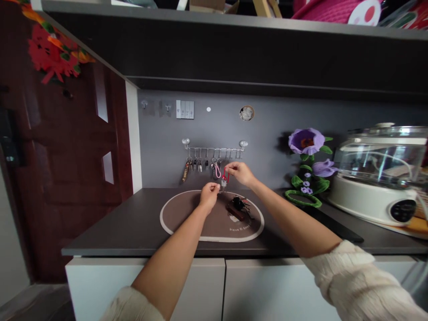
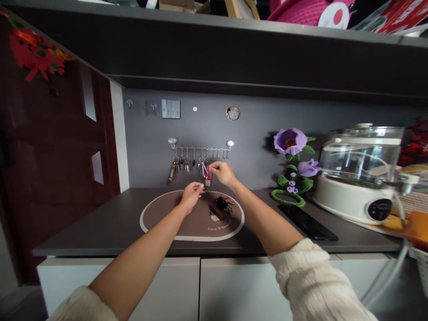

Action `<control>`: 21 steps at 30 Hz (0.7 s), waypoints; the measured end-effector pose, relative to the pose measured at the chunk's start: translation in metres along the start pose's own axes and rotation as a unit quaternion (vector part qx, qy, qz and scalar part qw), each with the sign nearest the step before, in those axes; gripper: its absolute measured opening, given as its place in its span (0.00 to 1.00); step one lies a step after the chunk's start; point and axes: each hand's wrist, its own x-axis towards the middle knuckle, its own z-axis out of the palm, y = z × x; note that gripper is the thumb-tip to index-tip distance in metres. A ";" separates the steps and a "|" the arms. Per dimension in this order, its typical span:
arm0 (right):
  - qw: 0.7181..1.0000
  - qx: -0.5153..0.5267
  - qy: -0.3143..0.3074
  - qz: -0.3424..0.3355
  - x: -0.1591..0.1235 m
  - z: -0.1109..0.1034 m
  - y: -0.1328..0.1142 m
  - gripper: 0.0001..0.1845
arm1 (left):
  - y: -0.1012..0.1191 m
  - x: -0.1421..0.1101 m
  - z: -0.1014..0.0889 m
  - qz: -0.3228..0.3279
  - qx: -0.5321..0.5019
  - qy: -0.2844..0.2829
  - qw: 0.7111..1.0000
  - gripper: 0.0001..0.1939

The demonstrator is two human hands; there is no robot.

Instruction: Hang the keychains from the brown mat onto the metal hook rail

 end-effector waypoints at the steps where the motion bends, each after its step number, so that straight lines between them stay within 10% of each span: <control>1: 1.000 -0.009 -0.002 -0.004 0.004 -0.002 0.000 0.09 | -0.001 0.001 0.000 0.001 0.004 0.001 1.000 0.08; 21: 0.983 -0.162 0.083 0.016 0.083 -0.014 0.018 0.08 | -0.013 0.003 -0.003 -0.046 0.116 -0.047 0.991 0.07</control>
